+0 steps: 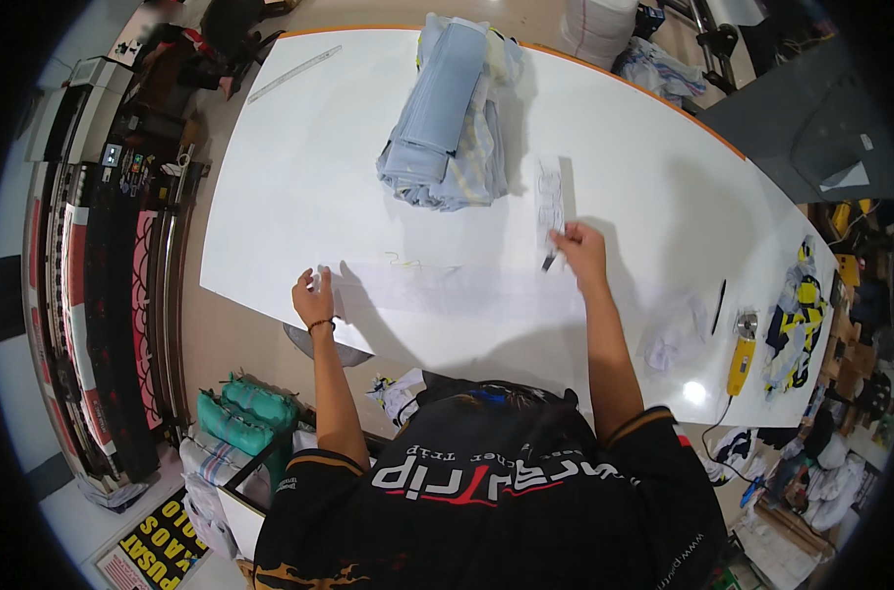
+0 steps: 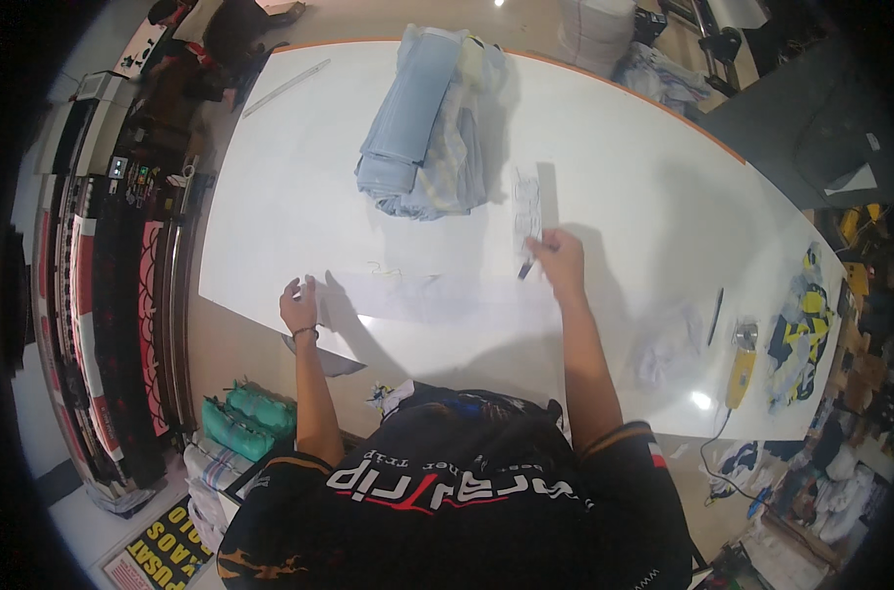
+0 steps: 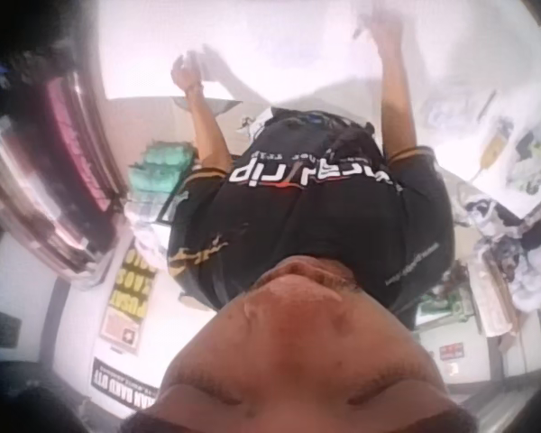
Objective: The person folds a light-colored garment, wraps it with a white strap, and secures it with a handheld heat-sealing tool. They then unfold a blue and yellow jersey, lay it flat, and fold it on the table.
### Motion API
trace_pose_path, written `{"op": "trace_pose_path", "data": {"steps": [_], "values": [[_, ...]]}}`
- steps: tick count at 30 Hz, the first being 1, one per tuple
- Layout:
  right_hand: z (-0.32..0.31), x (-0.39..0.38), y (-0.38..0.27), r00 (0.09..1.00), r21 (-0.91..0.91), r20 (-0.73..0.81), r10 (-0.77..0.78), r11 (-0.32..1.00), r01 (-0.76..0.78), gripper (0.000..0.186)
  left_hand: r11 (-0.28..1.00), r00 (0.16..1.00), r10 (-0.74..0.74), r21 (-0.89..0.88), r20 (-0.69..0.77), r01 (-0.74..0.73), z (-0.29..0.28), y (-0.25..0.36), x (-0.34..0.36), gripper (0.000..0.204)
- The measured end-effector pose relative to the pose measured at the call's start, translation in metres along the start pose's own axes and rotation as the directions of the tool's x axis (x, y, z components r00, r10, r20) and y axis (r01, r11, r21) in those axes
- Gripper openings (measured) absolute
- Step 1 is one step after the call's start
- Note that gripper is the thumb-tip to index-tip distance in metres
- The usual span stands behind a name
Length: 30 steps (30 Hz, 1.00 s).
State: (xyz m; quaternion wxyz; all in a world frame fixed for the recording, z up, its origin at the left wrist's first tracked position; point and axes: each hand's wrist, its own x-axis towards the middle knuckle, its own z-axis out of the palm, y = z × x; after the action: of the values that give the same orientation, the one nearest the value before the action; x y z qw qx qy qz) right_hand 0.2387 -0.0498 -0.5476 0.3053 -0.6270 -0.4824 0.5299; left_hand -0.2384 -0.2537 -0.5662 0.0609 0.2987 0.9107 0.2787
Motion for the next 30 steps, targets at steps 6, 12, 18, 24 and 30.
{"op": "trace_pose_path", "data": {"steps": [6,12,18,24,30], "values": [[0.018,-0.130,0.050,0.987,0.092,0.083,0.139,0.985,-0.147,0.037,0.965,0.984,0.179,0.192,0.001,-0.176,0.011,-0.014,-0.017,0.040],[0.017,-0.152,0.047,0.998,-0.300,-0.029,0.054,0.952,-0.060,0.045,0.953,0.989,0.139,0.278,-0.055,-0.119,0.009,-0.011,0.002,0.036],[0.004,-0.155,0.032,0.974,-0.516,-0.069,-0.215,0.843,0.150,0.048,0.893,0.900,0.432,-0.106,-0.062,-0.437,0.030,0.051,-0.044,0.034],[0.017,-0.147,0.045,0.873,-0.481,-0.001,-0.488,0.765,0.428,0.049,0.801,0.876,0.473,-0.460,0.094,-0.383,0.052,0.130,-0.103,0.019],[0.026,-0.147,0.044,0.855,-0.524,0.063,-0.515,0.712,0.468,0.049,0.711,0.480,0.698,-0.595,0.532,-0.375,0.088,0.182,-0.177,0.028]]}}
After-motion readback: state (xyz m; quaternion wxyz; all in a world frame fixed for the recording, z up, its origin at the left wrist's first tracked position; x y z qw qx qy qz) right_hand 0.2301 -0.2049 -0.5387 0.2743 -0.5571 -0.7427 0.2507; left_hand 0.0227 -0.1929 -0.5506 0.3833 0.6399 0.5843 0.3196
